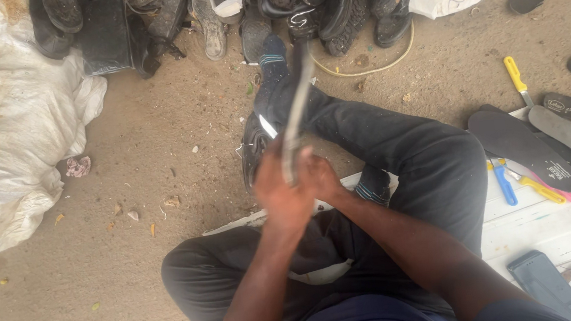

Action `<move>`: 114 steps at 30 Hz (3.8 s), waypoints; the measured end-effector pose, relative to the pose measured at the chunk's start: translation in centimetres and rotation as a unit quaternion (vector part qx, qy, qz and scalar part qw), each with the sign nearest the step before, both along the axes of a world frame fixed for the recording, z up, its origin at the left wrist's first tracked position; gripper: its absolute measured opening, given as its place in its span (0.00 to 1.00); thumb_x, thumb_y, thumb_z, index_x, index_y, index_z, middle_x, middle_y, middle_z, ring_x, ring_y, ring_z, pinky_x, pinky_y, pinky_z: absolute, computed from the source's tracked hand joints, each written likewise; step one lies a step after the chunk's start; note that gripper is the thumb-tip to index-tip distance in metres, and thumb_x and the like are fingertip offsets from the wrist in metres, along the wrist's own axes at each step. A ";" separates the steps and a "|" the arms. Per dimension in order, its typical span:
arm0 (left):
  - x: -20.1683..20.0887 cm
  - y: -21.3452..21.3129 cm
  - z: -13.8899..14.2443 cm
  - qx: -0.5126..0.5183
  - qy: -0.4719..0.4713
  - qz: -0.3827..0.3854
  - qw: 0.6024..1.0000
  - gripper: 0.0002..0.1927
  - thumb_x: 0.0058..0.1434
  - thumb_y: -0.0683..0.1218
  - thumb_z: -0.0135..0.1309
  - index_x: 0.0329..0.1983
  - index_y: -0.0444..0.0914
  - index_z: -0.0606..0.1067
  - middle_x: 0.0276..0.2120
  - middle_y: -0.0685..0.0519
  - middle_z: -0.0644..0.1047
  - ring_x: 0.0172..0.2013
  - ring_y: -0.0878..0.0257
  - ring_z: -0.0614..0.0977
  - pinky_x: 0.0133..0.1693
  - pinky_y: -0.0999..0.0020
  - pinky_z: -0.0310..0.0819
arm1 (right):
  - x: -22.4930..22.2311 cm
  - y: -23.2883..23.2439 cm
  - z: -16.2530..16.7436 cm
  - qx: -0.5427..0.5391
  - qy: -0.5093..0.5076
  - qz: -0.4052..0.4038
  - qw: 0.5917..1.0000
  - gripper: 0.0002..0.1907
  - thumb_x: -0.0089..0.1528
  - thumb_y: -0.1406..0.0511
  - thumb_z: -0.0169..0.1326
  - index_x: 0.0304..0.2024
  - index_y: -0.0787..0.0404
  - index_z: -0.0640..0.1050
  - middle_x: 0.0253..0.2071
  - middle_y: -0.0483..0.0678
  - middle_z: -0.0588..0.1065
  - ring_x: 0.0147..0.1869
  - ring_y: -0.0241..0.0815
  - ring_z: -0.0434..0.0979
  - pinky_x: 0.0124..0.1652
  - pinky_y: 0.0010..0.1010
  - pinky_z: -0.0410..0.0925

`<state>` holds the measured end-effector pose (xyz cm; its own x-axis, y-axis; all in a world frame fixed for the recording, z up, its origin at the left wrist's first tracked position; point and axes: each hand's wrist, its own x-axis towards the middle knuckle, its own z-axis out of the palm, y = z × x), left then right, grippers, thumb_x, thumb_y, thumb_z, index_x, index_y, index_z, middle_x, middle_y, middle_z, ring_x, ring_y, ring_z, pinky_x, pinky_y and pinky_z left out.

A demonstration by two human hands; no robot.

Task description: The person sits on the ground and uses a knife to scrape and clean the soles and edges of several black shoes. They pick up shoes from a pile, work on them, and place them back down, repeating the process for multiple pairs.

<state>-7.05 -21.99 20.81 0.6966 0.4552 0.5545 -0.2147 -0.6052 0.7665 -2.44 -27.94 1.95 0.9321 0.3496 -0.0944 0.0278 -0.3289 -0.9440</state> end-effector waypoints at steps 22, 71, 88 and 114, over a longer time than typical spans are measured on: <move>-0.2 7.2 -22.7 0.373 0.525 0.127 0.754 0.11 0.67 0.45 0.46 0.46 0.37 0.76 0.39 0.48 0.81 0.43 0.52 0.82 0.48 0.56 0.70 | 2.5 -3.7 0.0 -0.049 0.026 0.094 0.994 0.29 0.68 0.52 0.49 0.64 0.65 0.71 0.56 0.62 0.77 0.60 0.55 0.79 0.58 0.39 0.69; -4.9 7.4 -21.8 -0.372 0.189 -0.009 0.909 0.07 0.65 0.39 0.57 0.43 0.33 0.83 0.34 0.51 0.82 0.33 0.66 0.79 0.36 0.73 0.73 | -6.1 -2.0 2.1 -0.331 0.170 0.241 0.896 0.21 0.71 0.55 0.42 0.49 0.66 0.76 0.40 0.64 0.79 0.45 0.64 0.81 0.47 0.53 0.73; -2.0 5.6 -22.0 -0.710 0.120 -0.062 0.691 0.10 0.67 0.46 0.58 0.45 0.35 0.77 0.34 0.53 0.81 0.28 0.67 0.79 0.26 0.74 0.69 | -10.6 -3.8 1.2 -0.126 0.153 0.024 0.980 0.18 0.70 0.57 0.44 0.48 0.65 0.74 0.38 0.66 0.77 0.45 0.67 0.80 0.47 0.51 0.70; 0.1 11.8 -11.5 0.352 0.436 -0.292 0.775 0.34 0.53 0.39 0.61 0.65 0.45 0.71 0.72 0.48 0.56 0.73 0.46 0.49 0.69 0.44 0.43 | -9.8 -2.7 3.2 0.067 0.427 0.017 0.902 0.20 0.71 0.59 0.44 0.61 0.63 0.70 0.18 0.42 0.63 0.12 0.31 0.56 0.12 0.27 0.54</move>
<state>-6.92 -10.17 9.27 0.9196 -0.2797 -0.2759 -0.1948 -0.9344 0.2982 -12.27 -30.65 5.19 0.5285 0.4374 -0.7276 -0.7202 -0.2228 -0.6570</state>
